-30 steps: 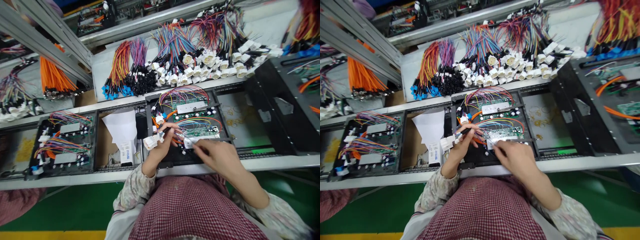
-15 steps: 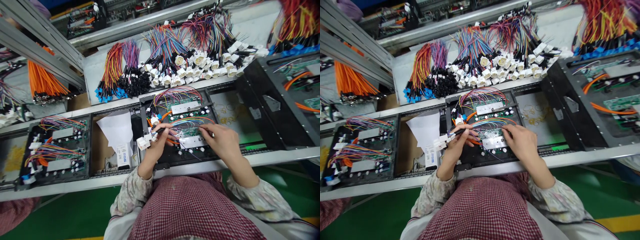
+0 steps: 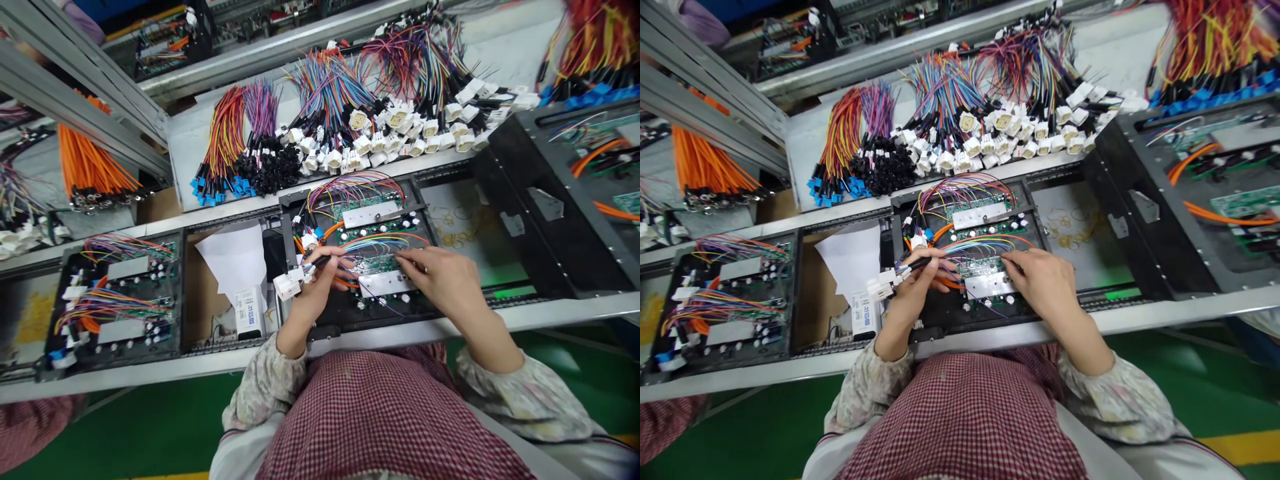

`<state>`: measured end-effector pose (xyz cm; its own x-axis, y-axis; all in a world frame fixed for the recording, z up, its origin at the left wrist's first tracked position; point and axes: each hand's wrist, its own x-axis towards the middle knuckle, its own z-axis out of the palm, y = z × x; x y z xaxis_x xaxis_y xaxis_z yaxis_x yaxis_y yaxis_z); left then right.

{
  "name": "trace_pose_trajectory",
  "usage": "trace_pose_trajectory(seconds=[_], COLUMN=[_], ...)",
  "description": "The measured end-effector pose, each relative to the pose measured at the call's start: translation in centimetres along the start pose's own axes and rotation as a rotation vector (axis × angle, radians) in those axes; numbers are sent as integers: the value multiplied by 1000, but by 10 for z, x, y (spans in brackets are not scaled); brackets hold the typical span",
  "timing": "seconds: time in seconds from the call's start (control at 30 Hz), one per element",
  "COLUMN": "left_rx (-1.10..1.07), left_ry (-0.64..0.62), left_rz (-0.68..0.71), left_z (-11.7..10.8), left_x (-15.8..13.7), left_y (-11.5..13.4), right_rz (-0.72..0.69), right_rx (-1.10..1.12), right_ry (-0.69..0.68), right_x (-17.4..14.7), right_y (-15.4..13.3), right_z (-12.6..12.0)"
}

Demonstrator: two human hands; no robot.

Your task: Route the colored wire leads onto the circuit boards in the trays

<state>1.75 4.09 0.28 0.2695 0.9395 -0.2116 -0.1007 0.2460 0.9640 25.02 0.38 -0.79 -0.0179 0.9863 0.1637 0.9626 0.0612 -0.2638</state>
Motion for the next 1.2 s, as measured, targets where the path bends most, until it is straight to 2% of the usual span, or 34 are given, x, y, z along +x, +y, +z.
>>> trace_pose_trajectory(seconds=[0.33, 0.6, 0.8, 1.03, 1.1, 1.2], left_rx=[36, 13, 23, 25, 24, 4], left_ry=[-3, 10, -15, -6, -9, -12], left_rz=[8, -2, 5, -1, 0, 8], left_z=[-2, 1, -1, -2, -2, -3], left_x=[-1, -1, -1, -1, -1, 0], left_y=[-2, 0, -3, -2, -3, -5], right_rz=[-17, -84, -47, 7, 23, 21], right_rx=[-3, 19, 165, 41, 33, 100], right_ry=[-37, -53, 108, 87, 79, 112], right_x=[0, 2, -13, -4, -2, -9], right_y=[4, 5, -5, -3, -3, -11], right_z=[-1, 0, -20, 3, 1, -16])
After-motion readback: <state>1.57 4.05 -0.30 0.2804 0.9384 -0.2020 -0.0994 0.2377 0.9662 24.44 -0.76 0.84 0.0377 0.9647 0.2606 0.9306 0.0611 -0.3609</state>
